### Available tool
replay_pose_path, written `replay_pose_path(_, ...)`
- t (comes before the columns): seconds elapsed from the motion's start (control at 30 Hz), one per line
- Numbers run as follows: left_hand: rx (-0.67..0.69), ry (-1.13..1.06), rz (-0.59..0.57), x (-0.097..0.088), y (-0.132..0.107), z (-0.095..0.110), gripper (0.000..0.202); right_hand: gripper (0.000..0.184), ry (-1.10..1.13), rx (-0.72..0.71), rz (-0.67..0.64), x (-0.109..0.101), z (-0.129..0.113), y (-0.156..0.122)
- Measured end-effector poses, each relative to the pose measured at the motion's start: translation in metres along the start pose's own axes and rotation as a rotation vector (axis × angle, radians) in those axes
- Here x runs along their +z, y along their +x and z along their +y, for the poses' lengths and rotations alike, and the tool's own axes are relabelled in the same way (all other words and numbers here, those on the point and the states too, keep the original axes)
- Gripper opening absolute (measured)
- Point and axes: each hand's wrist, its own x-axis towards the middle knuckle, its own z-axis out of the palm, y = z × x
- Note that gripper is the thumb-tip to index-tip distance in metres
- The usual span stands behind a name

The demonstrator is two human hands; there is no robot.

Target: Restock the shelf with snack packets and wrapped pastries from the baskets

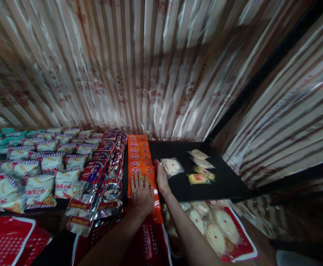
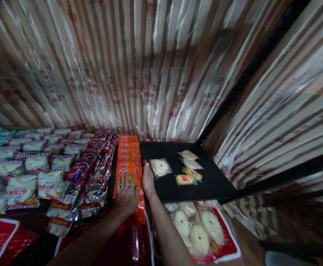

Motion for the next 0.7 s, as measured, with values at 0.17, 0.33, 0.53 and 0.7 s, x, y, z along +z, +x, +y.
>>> replay_pose_path(0.17,0.002,0.056,-0.021,0.007,0.002,-0.005,0.048,0.079,0.084,0.031,-0.052,0.008,0.005,0.015)
replay_pose_path(0.33,-0.016,0.048,-0.078,0.001,0.005,-0.005,0.048,0.078,0.128,0.04,-0.103,0.008,0.002,0.021)
replay_pose_path(0.53,-0.043,0.008,-0.098,-0.006,0.006,-0.004,0.048,0.078,-0.058,-0.009,-0.108,0.011,-0.002,0.024)
replay_pose_path(0.7,-0.078,-0.004,-0.13,-0.011,0.007,-0.002,0.052,0.078,-0.11,-0.029,-0.099,0.012,0.002,0.033)
